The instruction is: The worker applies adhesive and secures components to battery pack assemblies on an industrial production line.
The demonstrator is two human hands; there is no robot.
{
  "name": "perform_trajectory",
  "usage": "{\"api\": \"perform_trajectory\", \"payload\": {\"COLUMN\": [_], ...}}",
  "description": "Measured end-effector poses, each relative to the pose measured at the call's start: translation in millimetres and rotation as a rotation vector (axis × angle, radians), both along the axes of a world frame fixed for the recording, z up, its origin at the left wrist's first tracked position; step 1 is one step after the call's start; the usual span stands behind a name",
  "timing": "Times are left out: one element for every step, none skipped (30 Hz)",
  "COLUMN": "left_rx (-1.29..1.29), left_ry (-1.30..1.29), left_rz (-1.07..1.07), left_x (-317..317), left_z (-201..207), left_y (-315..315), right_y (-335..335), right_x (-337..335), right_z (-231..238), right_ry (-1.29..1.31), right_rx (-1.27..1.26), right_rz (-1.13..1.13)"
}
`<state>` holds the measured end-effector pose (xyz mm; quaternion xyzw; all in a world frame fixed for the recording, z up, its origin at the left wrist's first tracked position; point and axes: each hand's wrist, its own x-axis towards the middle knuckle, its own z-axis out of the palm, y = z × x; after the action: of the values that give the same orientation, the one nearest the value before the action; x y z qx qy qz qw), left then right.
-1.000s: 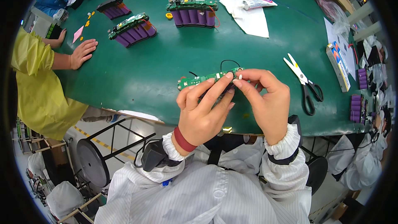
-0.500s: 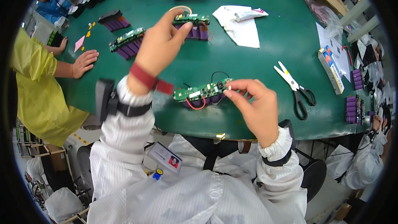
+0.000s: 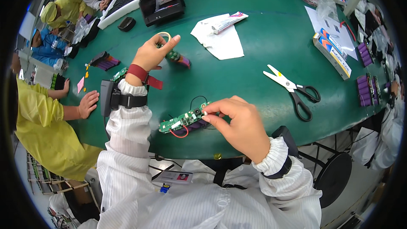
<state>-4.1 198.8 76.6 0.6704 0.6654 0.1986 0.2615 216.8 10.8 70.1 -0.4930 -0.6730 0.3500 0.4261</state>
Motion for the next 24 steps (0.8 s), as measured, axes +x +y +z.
{"api": "perform_trajectory", "payload": {"left_rx": [-0.023, -0.046, -0.083, -0.085, 0.042, 0.169, 0.061, 0.055, 0.018, -0.020, -0.008, -0.012, 0.057, 0.125, 0.120, 0.127, 0.135, 0.132, 0.119, 0.105, 0.120, 0.116, 0.261, 0.409], "left_ry": [-0.002, -0.003, -0.115, -0.110, -0.127, -0.147, -0.049, -0.048, -0.040, -0.032, 0.006, 0.007, 0.032, 0.055, 0.053, 0.051, 0.050, 0.049, 0.049, 0.047, 0.086, 0.084, 0.123, 0.161], "left_rz": [-0.041, -0.079, -0.102, -0.105, -0.203, -0.299, -0.255, -0.261, -0.276, -0.291, -0.334, -0.331, -0.395, -0.460, -0.457, -0.473, -0.485, -0.476, -0.465, -0.458, -0.432, -0.419, -0.441, -0.475], "left_x": [-2, -5, -6, -12, -9, -5, -4, 0, 2, 4, 2, -1, -4, -5, -6, -7, -9, -12, -15, -15, -15, -22, -30, -26], "left_z": [-1, -2, -3, -6, -1, 2, 7, 16, 20, 22, 23, 21, 19, 16, 14, 12, 12, 11, 11, 10, 13, 13, 13, 19], "left_y": [5, 9, 15, 19, 20, 20, 19, 17, 16, 17, 19, 20, 22, 24, 25, 26, 27, 28, 28, 27, 22, 19, 15, 7], "right_y": [0, 1, 1, 2, 3, 4, 4, 5, 6, 6, 7, 7, 7, 7, 7, 7, 6, 6, 5, 6, 6, 6, 6, 3], "right_x": [0, -1, -3, -4, -3, -2, -1, -1, 0, 1, 1, 0, 0, -1, -1, -1, -2, -2, -3, -3, -4, -5, -7, -5], "right_z": [-1, -1, -2, -2, -2, -2, -3, -3, -3, -4, -3, -3, -2, -1, -1, -1, 0, 1, 2, 1, 0, -1, -1, -2], "right_ry": [0.006, 0.030, 0.054, 0.059, 0.052, 0.045, 0.046, 0.046, 0.045, 0.046, 0.044, 0.042, 0.044, 0.043, 0.041, 0.040, 0.027, 0.013, 0.013, -0.003, -0.018, -0.020, -0.020, -0.021], "right_rx": [-0.002, -0.006, -0.010, -0.012, 0.008, 0.027, 0.022, 0.023, 0.023, 0.017, 0.012, 0.006, 0.002, -0.010, -0.023, -0.029, -0.014, 0.001, -0.002, 0.012, 0.028, 0.024, 0.055, 0.087], "right_rz": [-0.009, -0.001, 0.008, 0.005, 0.010, 0.016, 0.008, 0.013, 0.019, 0.015, 0.024, 0.033, 0.036, 0.039, 0.043, 0.046, 0.050, 0.055, 0.066, 0.058, 0.054, 0.067, 0.069, 0.057]}}
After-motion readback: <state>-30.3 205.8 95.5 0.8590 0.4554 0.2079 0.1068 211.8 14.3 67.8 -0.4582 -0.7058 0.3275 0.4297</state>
